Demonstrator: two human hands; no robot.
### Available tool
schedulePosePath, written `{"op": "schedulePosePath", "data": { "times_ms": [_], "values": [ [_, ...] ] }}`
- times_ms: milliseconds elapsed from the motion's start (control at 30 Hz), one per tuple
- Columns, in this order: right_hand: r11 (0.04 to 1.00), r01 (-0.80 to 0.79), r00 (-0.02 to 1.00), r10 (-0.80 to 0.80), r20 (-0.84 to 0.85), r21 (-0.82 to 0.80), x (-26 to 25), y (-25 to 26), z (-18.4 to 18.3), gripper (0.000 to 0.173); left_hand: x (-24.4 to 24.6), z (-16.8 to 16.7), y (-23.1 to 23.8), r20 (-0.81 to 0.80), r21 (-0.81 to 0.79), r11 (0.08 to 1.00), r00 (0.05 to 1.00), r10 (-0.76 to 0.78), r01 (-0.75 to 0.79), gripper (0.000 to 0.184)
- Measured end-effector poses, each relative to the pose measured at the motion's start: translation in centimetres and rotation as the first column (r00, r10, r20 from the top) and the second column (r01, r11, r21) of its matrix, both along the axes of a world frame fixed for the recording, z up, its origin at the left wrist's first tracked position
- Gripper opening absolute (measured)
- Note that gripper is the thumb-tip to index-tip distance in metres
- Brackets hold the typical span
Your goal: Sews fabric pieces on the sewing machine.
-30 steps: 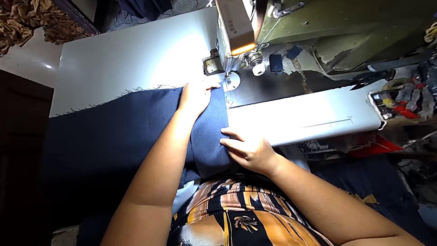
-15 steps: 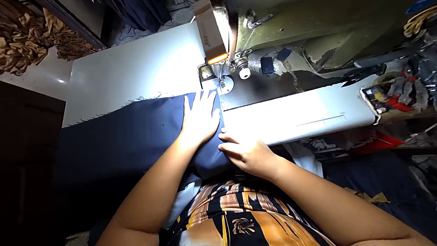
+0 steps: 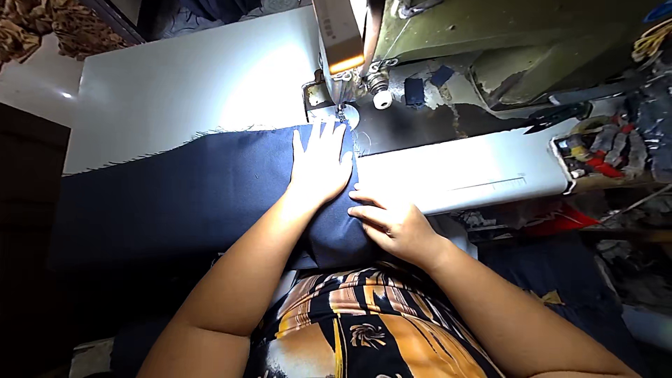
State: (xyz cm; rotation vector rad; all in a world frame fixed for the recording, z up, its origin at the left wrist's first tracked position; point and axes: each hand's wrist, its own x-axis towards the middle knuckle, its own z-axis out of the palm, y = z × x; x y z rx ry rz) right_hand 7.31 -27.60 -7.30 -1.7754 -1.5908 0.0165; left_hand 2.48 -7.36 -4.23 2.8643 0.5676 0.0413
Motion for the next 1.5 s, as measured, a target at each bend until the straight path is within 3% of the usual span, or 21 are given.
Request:
{"op": "schedulePosePath", "data": {
  "times_ms": [600, 733, 833, 900, 967, 1033, 1100, 1200, 1267, 1500],
  "values": [
    [0.999, -0.009, 1.0, 0.008, -0.02, -0.041, 0.4, 0.7, 1.0, 0.028, 0.4, -0.1, 0.8, -0.004, -0.008, 1.0, 1.0, 0.006, -0.006, 0.066],
    [1.0, -0.014, 0.999, 0.014, -0.029, -0.022, 0.6, 0.8, 0.8, 0.027, 0.9, -3.2, 1.3, 0.192, 0.078, 0.997, 0.981, -0.001, -0.014, 0.066],
    [0.999, -0.021, 1.0, 0.021, -0.013, -0.044, 0.5, 0.8, 1.1, 0.028, 0.6, -0.5, 0.9, 0.017, 0.01, 1.0, 1.0, 0.0, 0.0, 0.067],
    [0.995, -0.016, 1.0, 0.015, -0.007, -0.099, 1.2, 0.6, 1.6, 0.031, 0.9, 0.1, 1.0, -0.015, -0.003, 1.0, 1.0, 0.007, -0.007, 0.067],
    [0.993, 0.086, 0.996, -0.088, -0.016, -0.081, 3.1, -0.1, 1.9, 0.031, 1.2, 0.1, 1.2, -0.018, -0.007, 1.0, 1.0, 0.008, -0.008, 0.068],
    [0.951, 0.3, 0.953, -0.302, 0.025, 0.074, 6.6, -1.6, 2.0, 0.025, 1.3, 0.1, 1.2, -0.024, -0.006, 1.0, 1.0, 0.007, -0.007, 0.068],
    [0.832, 0.528, 0.832, -0.547, 0.094, 0.167, 10.7, -4.4, 3.1, 0.032, 1.4, 0.0, 1.3, -0.02, -0.003, 1.0, 1.0, 0.006, -0.006, 0.068],
    [0.617, 0.785, 0.613, -0.787, 0.072, 0.053, 15.5, -8.6, 4.0, 0.06, 1.4, -0.1, 1.4, -0.001, 0.002, 1.0, 1.0, 0.005, -0.005, 0.068],
    [0.548, 0.835, 0.543, -0.835, 0.089, 0.042, 17.1, -10.0, 3.0, 0.051, 1.5, -0.1, 1.4, 0.008, 0.005, 1.0, 1.0, 0.003, -0.003, 0.068],
    [0.512, 0.838, 0.544, -0.815, 0.198, -0.19, 17.4, -9.7, 2.8, 0.045, 1.0, -0.1, 1.0, -0.009, 0.006, 1.0, 1.0, 0.005, -0.005, 0.069]
  ]
}}
